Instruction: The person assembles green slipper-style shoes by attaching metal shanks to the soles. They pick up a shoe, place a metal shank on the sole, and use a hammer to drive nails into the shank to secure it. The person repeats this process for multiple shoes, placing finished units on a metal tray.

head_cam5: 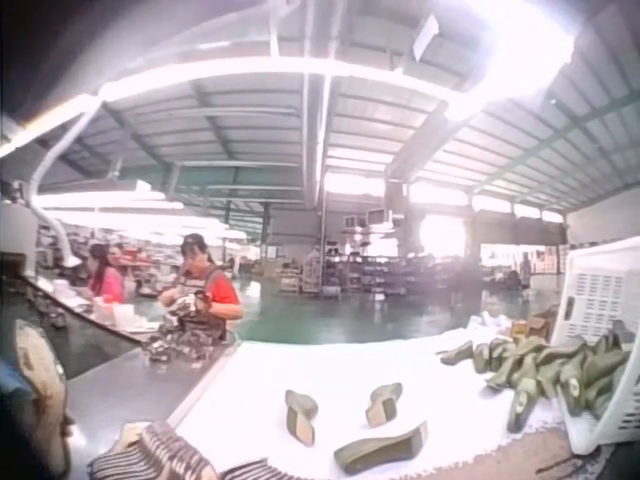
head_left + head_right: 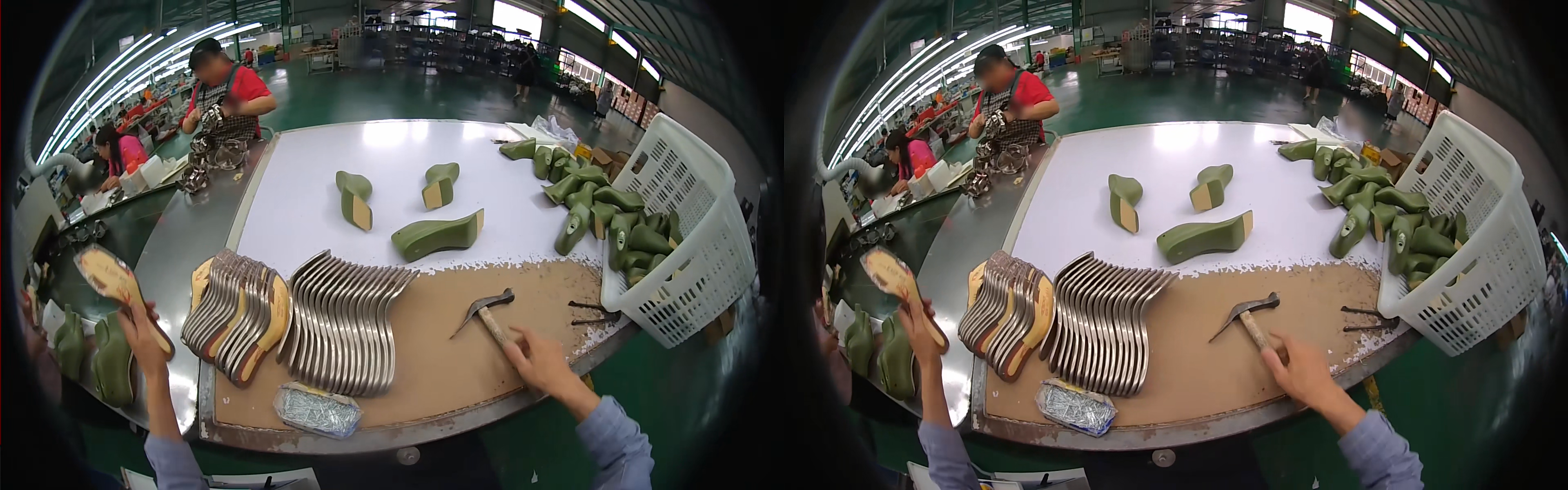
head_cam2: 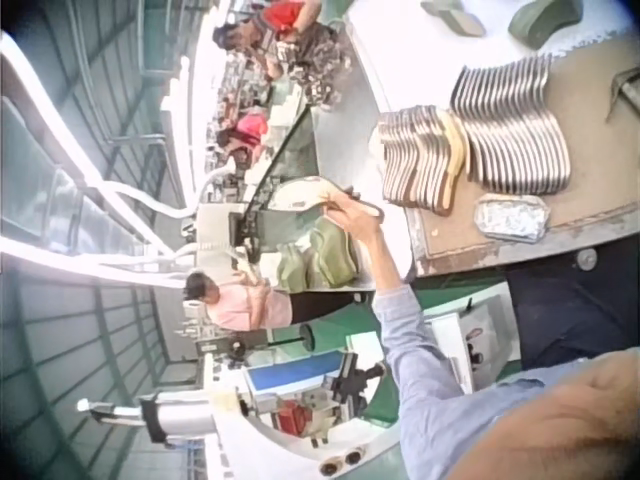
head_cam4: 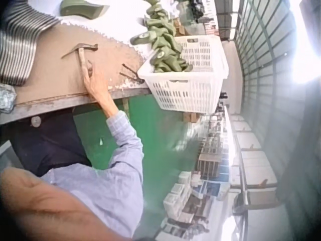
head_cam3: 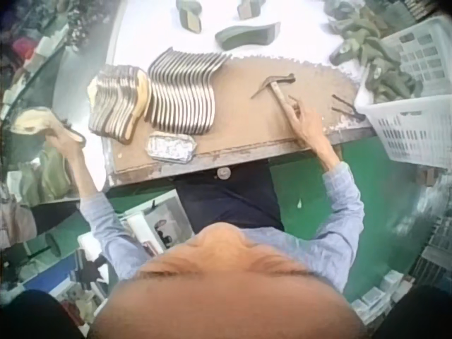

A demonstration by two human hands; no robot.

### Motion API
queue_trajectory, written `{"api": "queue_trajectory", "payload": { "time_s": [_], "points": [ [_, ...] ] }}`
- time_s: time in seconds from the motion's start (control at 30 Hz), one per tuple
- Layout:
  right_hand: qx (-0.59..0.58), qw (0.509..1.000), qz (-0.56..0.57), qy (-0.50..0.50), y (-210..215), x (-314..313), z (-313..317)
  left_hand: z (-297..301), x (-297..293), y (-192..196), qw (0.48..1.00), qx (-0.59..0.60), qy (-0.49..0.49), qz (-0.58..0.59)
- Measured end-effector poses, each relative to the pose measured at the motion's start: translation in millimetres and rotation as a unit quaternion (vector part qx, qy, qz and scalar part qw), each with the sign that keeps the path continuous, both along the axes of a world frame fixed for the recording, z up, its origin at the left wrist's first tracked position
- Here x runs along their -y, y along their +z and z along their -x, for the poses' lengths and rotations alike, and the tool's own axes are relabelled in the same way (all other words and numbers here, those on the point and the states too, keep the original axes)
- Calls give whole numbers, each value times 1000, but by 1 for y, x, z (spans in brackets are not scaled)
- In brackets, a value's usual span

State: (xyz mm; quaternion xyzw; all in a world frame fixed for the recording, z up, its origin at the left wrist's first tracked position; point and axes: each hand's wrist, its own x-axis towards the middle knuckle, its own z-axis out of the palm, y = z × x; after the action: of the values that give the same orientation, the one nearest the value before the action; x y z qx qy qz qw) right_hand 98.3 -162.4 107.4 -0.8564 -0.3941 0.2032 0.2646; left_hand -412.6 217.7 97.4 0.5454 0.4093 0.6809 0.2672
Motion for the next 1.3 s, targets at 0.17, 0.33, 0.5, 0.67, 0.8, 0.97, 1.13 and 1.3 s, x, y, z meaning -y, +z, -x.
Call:
{"api": "queue_trajectory", "payload": {
  "time_s": [0.17,0.33,0.5,0.67,0.8,0.97,1.13,1.3],
  "points": [
    [232,950,-195,75,-18,-96,-64,-43,118,-12,950,173,-141,216],
    [317,909,-250,99,-18,-207,-96,-40,163,-44,910,267,-151,279],
    [359,916,-179,-7,-13,-313,-140,-48,157,-77,906,346,-60,238],
    [238,962,-118,-58,-42,-390,-212,-46,154,-91,913,357,-48,193],
    [209,975,-12,72,-30,-405,-230,-38,158,-98,932,316,-48,170],
    [235,953,-27,188,-21,-358,-201,0,153,-117,879,298,-338,156],
    [50,984,-31,168,19,-304,-182,17,160,-118,864,297,-336,230],
    [438,868,-66,-226,-10,-171,-312,49,123,-145,782,282,-518,202]
  ]
}}
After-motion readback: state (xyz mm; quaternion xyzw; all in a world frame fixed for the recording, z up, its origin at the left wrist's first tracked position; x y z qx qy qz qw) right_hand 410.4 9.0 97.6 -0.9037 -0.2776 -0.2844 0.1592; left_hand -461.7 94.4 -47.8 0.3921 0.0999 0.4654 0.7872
